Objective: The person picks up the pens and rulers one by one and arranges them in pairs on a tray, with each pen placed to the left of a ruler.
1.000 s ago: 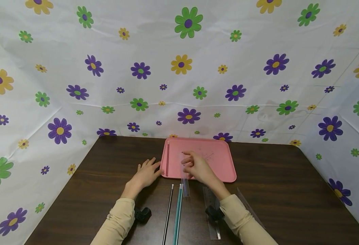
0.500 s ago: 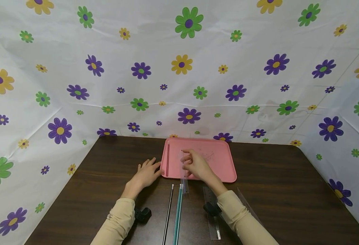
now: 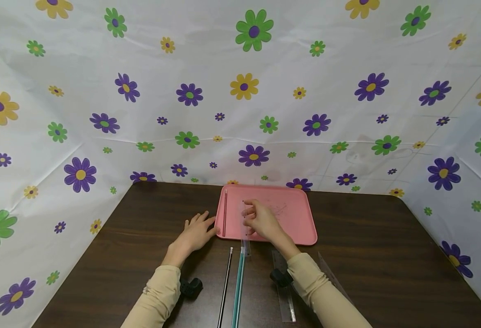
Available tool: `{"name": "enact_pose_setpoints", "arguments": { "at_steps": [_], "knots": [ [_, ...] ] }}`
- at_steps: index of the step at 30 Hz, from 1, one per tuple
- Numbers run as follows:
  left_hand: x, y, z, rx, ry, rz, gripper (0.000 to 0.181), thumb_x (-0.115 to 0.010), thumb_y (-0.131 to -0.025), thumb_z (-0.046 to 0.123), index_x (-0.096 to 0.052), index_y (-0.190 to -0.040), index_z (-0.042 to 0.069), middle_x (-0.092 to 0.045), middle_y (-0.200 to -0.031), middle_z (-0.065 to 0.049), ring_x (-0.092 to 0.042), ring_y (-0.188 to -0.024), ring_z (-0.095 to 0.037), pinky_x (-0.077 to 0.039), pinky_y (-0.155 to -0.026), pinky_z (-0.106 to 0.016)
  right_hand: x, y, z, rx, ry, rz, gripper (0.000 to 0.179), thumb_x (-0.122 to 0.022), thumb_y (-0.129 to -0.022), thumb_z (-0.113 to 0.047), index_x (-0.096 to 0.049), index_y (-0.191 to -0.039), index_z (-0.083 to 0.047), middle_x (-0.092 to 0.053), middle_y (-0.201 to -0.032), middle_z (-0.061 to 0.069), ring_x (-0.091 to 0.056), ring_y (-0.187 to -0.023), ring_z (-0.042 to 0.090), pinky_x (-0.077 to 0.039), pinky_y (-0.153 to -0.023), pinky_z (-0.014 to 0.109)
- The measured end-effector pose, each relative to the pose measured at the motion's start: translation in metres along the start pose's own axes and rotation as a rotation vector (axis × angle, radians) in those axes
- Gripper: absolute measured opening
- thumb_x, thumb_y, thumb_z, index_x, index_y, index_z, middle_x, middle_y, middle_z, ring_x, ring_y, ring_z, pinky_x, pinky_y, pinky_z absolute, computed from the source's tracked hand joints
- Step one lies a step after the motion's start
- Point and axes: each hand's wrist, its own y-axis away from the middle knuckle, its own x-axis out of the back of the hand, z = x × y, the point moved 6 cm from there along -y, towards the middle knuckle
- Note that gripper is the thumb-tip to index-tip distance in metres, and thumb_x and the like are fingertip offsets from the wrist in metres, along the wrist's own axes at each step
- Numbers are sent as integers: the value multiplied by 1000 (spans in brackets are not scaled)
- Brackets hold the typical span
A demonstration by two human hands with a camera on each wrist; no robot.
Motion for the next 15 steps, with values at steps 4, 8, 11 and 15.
{"name": "enact_pose_setpoints", "arguments": {
  "at_steps": [4,8,11,15],
  "knots": [
    [0,0,0,2,-3,0,53,-51,-103,37,-48,-148,10,-32,-159,-23,-23,-148,-48,-14,-113,-73,-1,-2,1,-13,-19,2,53,-61,-92,5,-46,-143,0,-66,-118,21,-67,-65,21,-59,-57,37],
    [-1,0,0,6,-2,1,53,-51,-103,37,-48,-148,10,-32,-159,-23,-23,-148,-48,-14,-114,-73,-2,-6,3,-25,-36,18,45,-62,-91,4,-50,-135,3,-65,-117,22,-68,-68,22,-60,-59,35],
    [-1,-1,-1,11,-2,-5,54,-51,-103,38,-47,-149,11,-31,-160,-22,-23,-148,-47,-13,-114,-72,-3,-8,5,-25,-22,37,34,-64,-90,4,-56,-123,4,-66,-113,21,-68,-67,21,-60,-59,34],
    [-1,-1,-2,12,-2,-2,54,-50,-103,39,-47,-149,11,-31,-160,-22,-22,-148,-47,-13,-114,-72,-4,-11,7,-15,37,66,16,-67,-90,1,-65,-106,2,-69,-99,16,-67,-62,19,-59,-57,33]
  ]
}}
